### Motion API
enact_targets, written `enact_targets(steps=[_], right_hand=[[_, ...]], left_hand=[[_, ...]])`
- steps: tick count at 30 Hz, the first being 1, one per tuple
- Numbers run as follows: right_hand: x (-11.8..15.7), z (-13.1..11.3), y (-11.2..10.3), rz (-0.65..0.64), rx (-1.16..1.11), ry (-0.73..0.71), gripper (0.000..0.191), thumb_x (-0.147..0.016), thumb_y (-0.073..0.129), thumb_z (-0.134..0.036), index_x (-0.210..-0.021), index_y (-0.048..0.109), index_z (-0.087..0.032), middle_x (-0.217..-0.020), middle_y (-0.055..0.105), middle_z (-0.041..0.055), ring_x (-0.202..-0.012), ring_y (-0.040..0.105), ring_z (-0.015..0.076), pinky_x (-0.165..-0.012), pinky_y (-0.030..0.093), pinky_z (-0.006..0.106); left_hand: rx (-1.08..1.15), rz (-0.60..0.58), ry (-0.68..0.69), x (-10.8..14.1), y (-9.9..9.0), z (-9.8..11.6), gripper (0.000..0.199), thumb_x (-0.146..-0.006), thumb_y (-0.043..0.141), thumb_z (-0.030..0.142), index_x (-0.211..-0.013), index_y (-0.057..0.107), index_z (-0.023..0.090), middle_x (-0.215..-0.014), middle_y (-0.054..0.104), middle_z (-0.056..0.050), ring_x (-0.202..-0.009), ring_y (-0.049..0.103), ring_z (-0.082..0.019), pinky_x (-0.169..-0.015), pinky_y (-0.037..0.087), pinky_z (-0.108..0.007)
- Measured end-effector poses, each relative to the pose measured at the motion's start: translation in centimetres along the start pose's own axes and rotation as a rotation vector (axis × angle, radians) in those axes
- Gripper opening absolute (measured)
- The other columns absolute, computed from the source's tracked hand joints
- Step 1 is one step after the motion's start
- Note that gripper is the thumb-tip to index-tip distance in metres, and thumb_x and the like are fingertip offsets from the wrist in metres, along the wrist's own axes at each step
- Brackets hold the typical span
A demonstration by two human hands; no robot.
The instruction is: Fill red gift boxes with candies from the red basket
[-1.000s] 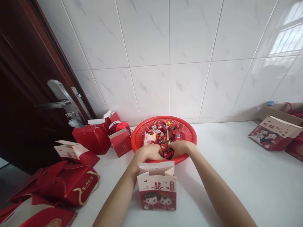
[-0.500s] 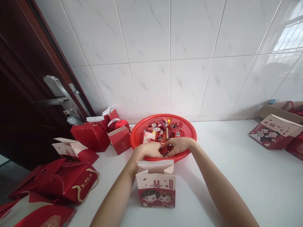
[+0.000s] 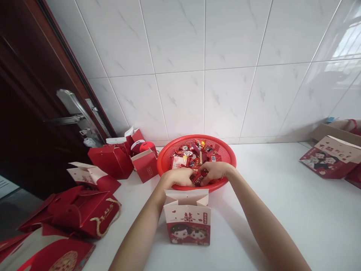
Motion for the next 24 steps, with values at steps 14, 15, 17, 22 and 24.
enact_targets(steps=[14, 15, 17, 22, 24], right_hand=[[0.2, 1.2, -1.3, 0.405, -0.670, -0.085, 0.010, -0.074, 0.070, -0.031, -0.070, 0.069, -0.022, -0.081, 0.071, 0.0000, -0.075, 0.062, 0.0162, -0.066, 0.047, 0.027], [0.1, 1.3, -1.4, 0.424, -0.719, -0.088, 0.009, -0.074, 0.071, -0.030, -0.071, 0.070, -0.022, -0.082, 0.072, 0.0006, -0.076, 0.063, 0.0166, -0.066, 0.048, 0.027], [0.0, 1.5, -1.4, 0.456, -0.774, -0.085, 0.009, -0.075, 0.073, -0.029, -0.072, 0.071, -0.022, -0.083, 0.073, 0.0016, -0.077, 0.065, 0.0169, -0.066, 0.049, 0.026], [0.0, 1.5, -1.5, 0.533, -0.890, -0.081, 0.010, -0.079, 0.074, -0.025, -0.071, 0.071, -0.020, -0.080, 0.074, 0.0025, -0.071, 0.064, 0.0153, -0.061, 0.050, 0.024], [0.1, 1.4, -1.5, 0.540, -0.925, -0.079, 0.013, -0.083, 0.069, -0.024, -0.071, 0.069, -0.020, -0.073, 0.071, 0.0021, -0.063, 0.062, 0.0140, -0.058, 0.050, 0.024]], left_hand=[[0.694, 0.443, 0.017, 0.2, -1.1, -0.3, 0.015, -0.057, 0.066, 0.020, -0.072, 0.066, 0.019, -0.061, 0.058, 0.004, -0.058, 0.052, -0.014, -0.054, 0.038, -0.023], [0.730, 0.484, 0.008, 0.3, -1.2, -0.3, 0.016, -0.057, 0.066, 0.019, -0.072, 0.067, 0.019, -0.062, 0.060, 0.004, -0.058, 0.051, -0.013, -0.054, 0.038, -0.023], [0.776, 0.547, -0.011, 0.5, -1.4, -0.3, 0.018, -0.057, 0.068, 0.020, -0.075, 0.069, 0.019, -0.064, 0.061, 0.004, -0.058, 0.052, -0.013, -0.054, 0.039, -0.023], [0.854, 0.587, -0.009, 0.9, -1.5, -0.1, 0.014, -0.057, 0.072, 0.023, -0.069, 0.065, 0.019, -0.059, 0.058, 0.005, -0.055, 0.052, -0.012, -0.054, 0.040, -0.023], [0.874, 0.600, -0.016, 1.0, -1.6, 0.0, 0.015, -0.056, 0.074, 0.023, -0.068, 0.066, 0.019, -0.060, 0.061, 0.003, -0.056, 0.055, -0.013, -0.055, 0.041, -0.023]])
Point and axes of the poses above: each hand's wrist, its own x-axis away from the middle knuckle, its own y-axis out of the palm, z = x × y, the point moved 2 cm from there along -x, towards the middle knuckle
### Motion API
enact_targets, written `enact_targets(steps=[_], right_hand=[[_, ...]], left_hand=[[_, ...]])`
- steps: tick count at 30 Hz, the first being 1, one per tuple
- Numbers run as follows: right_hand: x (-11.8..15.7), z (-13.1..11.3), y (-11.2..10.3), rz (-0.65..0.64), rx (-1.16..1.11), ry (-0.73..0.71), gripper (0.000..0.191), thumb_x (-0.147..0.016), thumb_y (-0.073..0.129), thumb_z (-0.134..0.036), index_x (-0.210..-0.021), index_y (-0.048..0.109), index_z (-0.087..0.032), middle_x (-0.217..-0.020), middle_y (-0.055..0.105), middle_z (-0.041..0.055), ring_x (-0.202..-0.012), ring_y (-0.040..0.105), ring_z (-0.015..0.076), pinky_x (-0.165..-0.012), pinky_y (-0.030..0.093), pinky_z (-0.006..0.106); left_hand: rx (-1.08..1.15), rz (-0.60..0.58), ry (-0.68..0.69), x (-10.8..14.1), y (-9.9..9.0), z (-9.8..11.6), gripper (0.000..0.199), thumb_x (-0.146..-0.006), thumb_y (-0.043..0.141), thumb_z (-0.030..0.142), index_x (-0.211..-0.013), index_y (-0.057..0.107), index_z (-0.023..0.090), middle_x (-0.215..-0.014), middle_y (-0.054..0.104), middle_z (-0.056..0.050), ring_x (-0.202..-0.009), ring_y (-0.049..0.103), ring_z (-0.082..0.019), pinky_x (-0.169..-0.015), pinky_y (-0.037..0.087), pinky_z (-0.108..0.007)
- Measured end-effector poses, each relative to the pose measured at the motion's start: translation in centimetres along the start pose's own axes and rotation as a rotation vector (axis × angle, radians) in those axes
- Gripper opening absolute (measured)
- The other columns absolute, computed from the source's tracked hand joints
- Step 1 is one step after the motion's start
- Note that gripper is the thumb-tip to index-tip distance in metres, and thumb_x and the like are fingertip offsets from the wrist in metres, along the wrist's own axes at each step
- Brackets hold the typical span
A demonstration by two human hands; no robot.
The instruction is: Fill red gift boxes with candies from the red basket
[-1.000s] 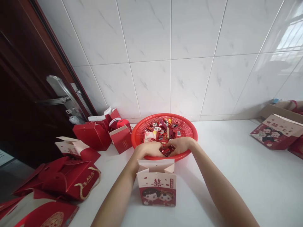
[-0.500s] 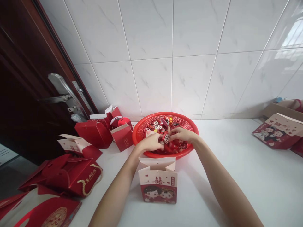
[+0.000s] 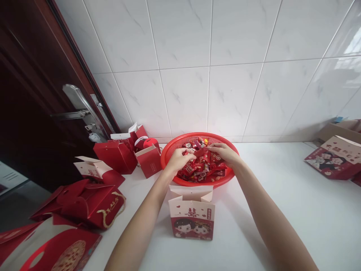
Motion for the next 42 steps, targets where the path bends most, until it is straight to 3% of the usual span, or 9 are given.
enact_targets(steps=[6, 12, 18, 23, 30, 37, 42], right_hand=[[0.21, -0.15, 0.04, 0.000, -0.037, 0.012, 0.016, -0.086, 0.067, -0.025, -0.071, 0.065, -0.019, -0.061, 0.064, -0.0006, -0.051, 0.056, 0.0110, -0.048, 0.046, 0.023], [0.37, 0.02, 0.25, -0.059, 0.039, -0.003, 0.006, -0.079, 0.075, -0.026, -0.079, 0.073, -0.020, -0.070, 0.068, -0.0007, -0.058, 0.059, 0.0106, -0.052, 0.045, 0.022], [0.35, 0.38, 0.20, -0.092, 0.151, -0.063, 0.016, -0.083, 0.072, -0.030, -0.095, 0.074, -0.022, -0.081, 0.073, 0.0021, -0.068, 0.065, 0.0162, -0.061, 0.051, 0.027], [0.43, 0.50, 0.14, -0.099, 0.166, -0.120, 0.013, -0.083, 0.071, -0.032, -0.088, 0.071, -0.021, -0.086, 0.072, 0.0031, -0.074, 0.065, 0.0165, -0.062, 0.050, 0.026], [0.39, -0.07, 0.37, -0.006, 0.148, -0.115, 0.010, -0.088, 0.062, -0.020, -0.083, 0.070, -0.019, -0.080, 0.069, 0.0003, -0.060, 0.052, 0.0100, -0.056, 0.041, 0.024], [-0.01, 0.11, 0.22, 0.018, 0.078, -0.181, 0.015, -0.086, 0.059, -0.015, -0.079, 0.071, -0.020, -0.097, 0.074, 0.0032, -0.086, 0.064, 0.0159, -0.073, 0.049, 0.026], [-0.34, 0.54, 0.02, 0.007, 0.052, -0.182, 0.011, -0.084, 0.061, -0.019, -0.082, 0.071, -0.021, -0.103, 0.074, 0.0039, -0.092, 0.066, 0.0185, -0.080, 0.053, 0.030]], left_hand=[[0.024, 0.016, -0.034, -0.10, 0.01, -0.08, 0.019, -0.056, 0.077, 0.029, -0.070, 0.068, 0.018, -0.065, 0.066, 0.000, -0.059, 0.060, -0.014, -0.054, 0.041, -0.024], [0.004, -0.003, -0.047, -0.15, -0.07, -0.33, 0.023, -0.059, 0.075, 0.037, -0.065, 0.065, 0.018, -0.065, 0.064, -0.001, -0.059, 0.058, -0.015, -0.050, 0.036, -0.023], [0.008, -0.034, -0.034, 0.18, -0.05, -0.08, 0.023, -0.060, 0.076, 0.036, -0.067, 0.064, 0.018, -0.066, 0.063, 0.000, -0.060, 0.057, -0.013, -0.052, 0.038, -0.023], [0.045, -0.017, -0.018, -0.20, -0.09, -0.60, 0.025, -0.059, 0.078, 0.037, -0.068, 0.064, 0.019, -0.066, 0.062, 0.001, -0.064, 0.060, -0.015, -0.055, 0.043, -0.024], [0.120, 0.043, 0.021, -0.70, -0.17, -0.85, 0.025, -0.058, 0.079, 0.034, -0.075, 0.068, 0.018, -0.073, 0.067, 0.001, -0.070, 0.064, -0.016, -0.065, 0.051, -0.027], [0.215, 0.123, 0.040, -0.47, -0.18, -0.32, 0.026, -0.059, 0.080, 0.031, -0.075, 0.067, 0.017, -0.074, 0.068, -0.001, -0.065, 0.064, -0.015, -0.062, 0.052, -0.026], [0.238, 0.104, 0.004, -0.39, -0.12, -0.35, 0.020, -0.065, 0.078, 0.028, -0.076, 0.067, 0.017, -0.073, 0.066, 0.000, -0.065, 0.063, -0.014, -0.064, 0.054, -0.027]])
Point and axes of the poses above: each hand's wrist, its own x-axis away from the middle knuckle, its own y-axis out of the palm, z = x × y, the point moved 2 cm from there along -x, towards the middle knuckle
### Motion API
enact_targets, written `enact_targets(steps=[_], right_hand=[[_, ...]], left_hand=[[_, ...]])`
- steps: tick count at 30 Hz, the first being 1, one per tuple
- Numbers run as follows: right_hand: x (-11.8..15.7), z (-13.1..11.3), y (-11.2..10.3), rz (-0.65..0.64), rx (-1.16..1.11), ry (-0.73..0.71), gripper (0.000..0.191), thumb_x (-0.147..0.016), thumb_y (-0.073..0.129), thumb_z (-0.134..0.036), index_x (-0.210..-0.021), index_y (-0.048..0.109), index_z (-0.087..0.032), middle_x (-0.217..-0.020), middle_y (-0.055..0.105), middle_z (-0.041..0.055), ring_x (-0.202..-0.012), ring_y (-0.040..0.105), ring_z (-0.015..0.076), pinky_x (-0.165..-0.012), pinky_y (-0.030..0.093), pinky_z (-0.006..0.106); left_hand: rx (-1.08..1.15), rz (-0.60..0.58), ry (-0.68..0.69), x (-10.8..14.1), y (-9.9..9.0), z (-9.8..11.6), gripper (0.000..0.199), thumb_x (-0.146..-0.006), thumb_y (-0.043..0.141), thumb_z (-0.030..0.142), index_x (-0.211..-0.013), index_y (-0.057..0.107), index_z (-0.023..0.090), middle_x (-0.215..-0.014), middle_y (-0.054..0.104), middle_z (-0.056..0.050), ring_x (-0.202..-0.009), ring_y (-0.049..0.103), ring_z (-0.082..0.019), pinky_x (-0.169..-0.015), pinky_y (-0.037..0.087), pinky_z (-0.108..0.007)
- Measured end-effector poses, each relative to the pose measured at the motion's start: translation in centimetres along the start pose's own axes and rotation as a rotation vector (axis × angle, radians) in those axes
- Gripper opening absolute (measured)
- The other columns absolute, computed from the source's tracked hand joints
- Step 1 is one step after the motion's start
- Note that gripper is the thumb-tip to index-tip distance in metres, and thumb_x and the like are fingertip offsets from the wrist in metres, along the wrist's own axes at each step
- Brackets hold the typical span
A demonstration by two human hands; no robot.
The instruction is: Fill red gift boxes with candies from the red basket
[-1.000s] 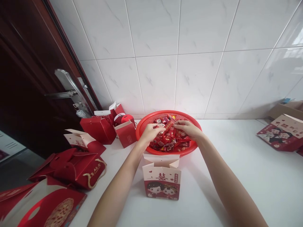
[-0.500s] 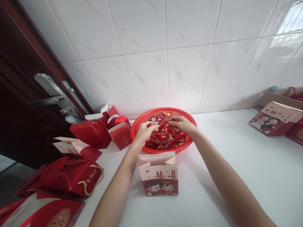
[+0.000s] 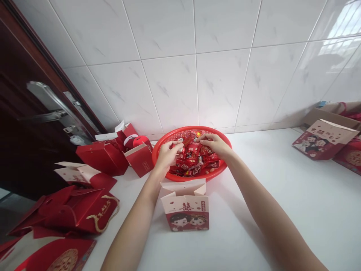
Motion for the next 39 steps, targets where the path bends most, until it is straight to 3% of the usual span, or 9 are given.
enact_targets(steps=[8, 17, 20, 25, 32, 39], right_hand=[[0.4, -0.1, -0.1, -0.013, 0.023, -0.040, 0.008, -0.081, 0.064, -0.025, -0.083, 0.071, -0.021, -0.103, 0.074, 0.0038, -0.097, 0.065, 0.0206, -0.084, 0.051, 0.033], [1.0, -0.9, 0.1, -0.006, 0.046, -0.035, 0.010, -0.084, 0.062, -0.025, -0.083, 0.071, -0.022, -0.104, 0.074, 0.0030, -0.098, 0.065, 0.0196, -0.085, 0.049, 0.032], [1.0, -0.9, 0.1, -0.031, 0.025, -0.021, 0.011, -0.083, 0.066, -0.031, -0.085, 0.071, -0.021, -0.100, 0.074, 0.0038, -0.093, 0.066, 0.0193, -0.082, 0.050, 0.032], [1.2, -0.9, 0.2, -0.125, 0.129, 0.012, 0.031, -0.073, 0.080, -0.043, -0.093, 0.072, -0.022, -0.086, 0.069, 0.0019, -0.082, 0.064, 0.0195, -0.073, 0.049, 0.032], [1.4, -1.1, 0.3, -0.164, 0.141, 0.056, 0.036, -0.063, 0.085, -0.042, -0.088, 0.070, -0.021, -0.069, 0.063, -0.0022, -0.069, 0.061, 0.0175, -0.063, 0.044, 0.030], [1.2, -1.1, 0.3, -0.120, 0.129, 0.017, 0.034, -0.061, 0.084, -0.040, -0.083, 0.068, -0.020, -0.068, 0.061, -0.0035, -0.066, 0.059, 0.0161, -0.064, 0.045, 0.031]], left_hand=[[0.016, -0.023, -0.042, -0.1, -0.1, -0.4, 0.013, -0.072, 0.077, 0.020, -0.081, 0.070, 0.017, -0.086, 0.068, -0.002, -0.068, 0.065, -0.014, -0.073, 0.058, -0.031], [0.016, -0.061, -0.066, 0.1, -0.1, -0.3, 0.017, -0.075, 0.077, 0.024, -0.089, 0.070, 0.017, -0.085, 0.069, -0.002, -0.069, 0.065, -0.014, -0.069, 0.056, -0.027], [0.031, -0.076, -0.087, 0.3, -0.2, -0.3, 0.026, -0.072, 0.081, 0.029, -0.093, 0.070, 0.018, -0.079, 0.067, -0.001, -0.069, 0.066, -0.015, -0.067, 0.056, -0.027], [0.087, -0.110, -0.075, 0.1, -0.3, -0.5, 0.029, -0.069, 0.084, 0.031, -0.090, 0.070, 0.017, -0.079, 0.067, -0.001, -0.071, 0.066, -0.015, -0.071, 0.057, -0.028], [0.147, -0.171, -0.001, -0.1, -0.2, -0.6, 0.035, -0.061, 0.088, 0.035, -0.081, 0.066, 0.016, -0.080, 0.062, 0.000, -0.074, 0.062, -0.013, -0.075, 0.057, -0.030], [0.147, -0.165, 0.045, 0.0, -0.3, -0.5, 0.040, -0.056, 0.090, 0.040, -0.074, 0.063, 0.017, -0.077, 0.059, 0.002, -0.071, 0.060, -0.013, -0.071, 0.055, -0.028]])
Point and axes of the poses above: each hand's wrist, its own x-axis away from the middle knuckle, its own y-axis out of the palm, z = x × y, the point moved 2 cm from there along -x, towards the middle knuckle
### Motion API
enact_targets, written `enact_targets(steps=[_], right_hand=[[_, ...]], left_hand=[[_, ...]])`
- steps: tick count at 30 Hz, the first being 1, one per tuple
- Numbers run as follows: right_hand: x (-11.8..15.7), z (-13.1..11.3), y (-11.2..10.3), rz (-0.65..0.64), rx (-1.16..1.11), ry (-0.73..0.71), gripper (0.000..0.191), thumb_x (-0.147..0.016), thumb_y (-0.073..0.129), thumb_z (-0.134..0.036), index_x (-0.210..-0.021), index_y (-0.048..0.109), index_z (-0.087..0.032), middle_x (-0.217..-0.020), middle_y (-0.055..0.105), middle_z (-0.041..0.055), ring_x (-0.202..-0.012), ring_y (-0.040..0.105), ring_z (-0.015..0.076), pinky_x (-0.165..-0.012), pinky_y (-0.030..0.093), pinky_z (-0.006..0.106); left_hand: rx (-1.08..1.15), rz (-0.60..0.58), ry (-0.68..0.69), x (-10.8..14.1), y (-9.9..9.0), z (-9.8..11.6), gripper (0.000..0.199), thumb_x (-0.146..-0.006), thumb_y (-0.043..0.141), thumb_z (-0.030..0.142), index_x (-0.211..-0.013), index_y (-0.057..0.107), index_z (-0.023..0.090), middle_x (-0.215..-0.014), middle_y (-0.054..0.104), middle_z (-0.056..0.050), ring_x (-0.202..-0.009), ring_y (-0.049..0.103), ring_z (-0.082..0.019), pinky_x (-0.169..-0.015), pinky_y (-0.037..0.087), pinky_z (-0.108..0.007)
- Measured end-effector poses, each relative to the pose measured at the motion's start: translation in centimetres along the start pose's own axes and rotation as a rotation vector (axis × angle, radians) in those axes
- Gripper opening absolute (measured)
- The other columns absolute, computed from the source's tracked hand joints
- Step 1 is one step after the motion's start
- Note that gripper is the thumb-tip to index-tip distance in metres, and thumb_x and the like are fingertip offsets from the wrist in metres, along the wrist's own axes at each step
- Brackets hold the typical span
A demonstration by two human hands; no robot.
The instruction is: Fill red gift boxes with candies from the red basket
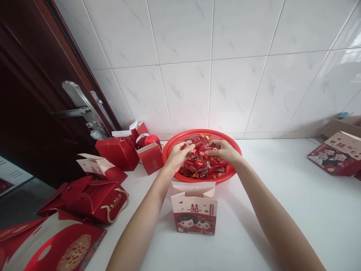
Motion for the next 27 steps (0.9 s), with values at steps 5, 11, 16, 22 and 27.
enact_targets(steps=[5, 11, 16, 22, 27], right_hand=[[-0.27, 0.49, -0.21, 0.045, -0.023, -0.049, 0.034, -0.062, 0.084, -0.041, -0.084, 0.069, -0.020, -0.080, 0.066, -0.0002, -0.076, 0.061, 0.0178, -0.070, 0.046, 0.032], [-0.28, 0.47, -0.15, 0.073, -0.039, -0.087, 0.030, -0.061, 0.085, -0.039, -0.079, 0.069, -0.021, -0.077, 0.066, -0.0006, -0.073, 0.059, 0.0174, -0.067, 0.046, 0.032], [-0.23, 0.71, -0.16, 0.138, -0.069, -0.084, 0.032, -0.064, 0.084, -0.042, -0.081, 0.067, -0.021, -0.070, 0.067, -0.0009, -0.065, 0.060, 0.0177, -0.059, 0.044, 0.030], [-0.47, 0.76, -0.37, 0.291, -0.186, -0.127, 0.037, -0.062, 0.083, -0.046, -0.081, 0.065, -0.020, -0.078, 0.070, 0.0016, -0.069, 0.064, 0.0193, -0.058, 0.046, 0.030], [-0.49, 0.64, -0.39, 0.321, -0.176, -0.167, 0.035, -0.064, 0.081, -0.047, -0.082, 0.067, -0.021, -0.081, 0.071, 0.0025, -0.071, 0.064, 0.0201, -0.063, 0.049, 0.032]], left_hand=[[0.050, 0.069, 0.042, -0.47, -0.46, -0.07, 0.035, -0.060, 0.087, 0.038, -0.073, 0.063, 0.017, -0.074, 0.060, 0.002, -0.067, 0.059, -0.012, -0.069, 0.055, -0.028], [0.048, 0.095, -0.008, -0.60, -0.37, -0.32, 0.024, -0.067, 0.083, 0.028, -0.081, 0.070, 0.015, -0.086, 0.065, -0.003, -0.072, 0.062, -0.014, -0.067, 0.056, -0.030], [0.089, 0.099, -0.051, -0.42, -0.25, -0.19, 0.022, -0.066, 0.084, 0.028, -0.075, 0.068, 0.015, -0.083, 0.064, -0.002, -0.067, 0.061, -0.013, -0.067, 0.056, -0.030], [0.010, 0.076, 0.008, -0.34, -0.37, -0.26, 0.034, -0.062, 0.088, 0.041, -0.070, 0.065, 0.017, -0.071, 0.061, 0.001, -0.063, 0.059, -0.013, -0.062, 0.052, -0.027], [-0.076, 0.064, 0.041, -0.60, -0.49, -0.60, 0.040, -0.061, 0.085, 0.051, -0.070, 0.065, 0.018, -0.065, 0.060, 0.002, -0.057, 0.057, -0.013, -0.055, 0.047, -0.025]])
Point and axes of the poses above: each hand's wrist, its own x-axis away from the middle knuckle, its own y-axis out of the palm, z = x × y, the point moved 2 cm from there along -x, towards the middle knuckle
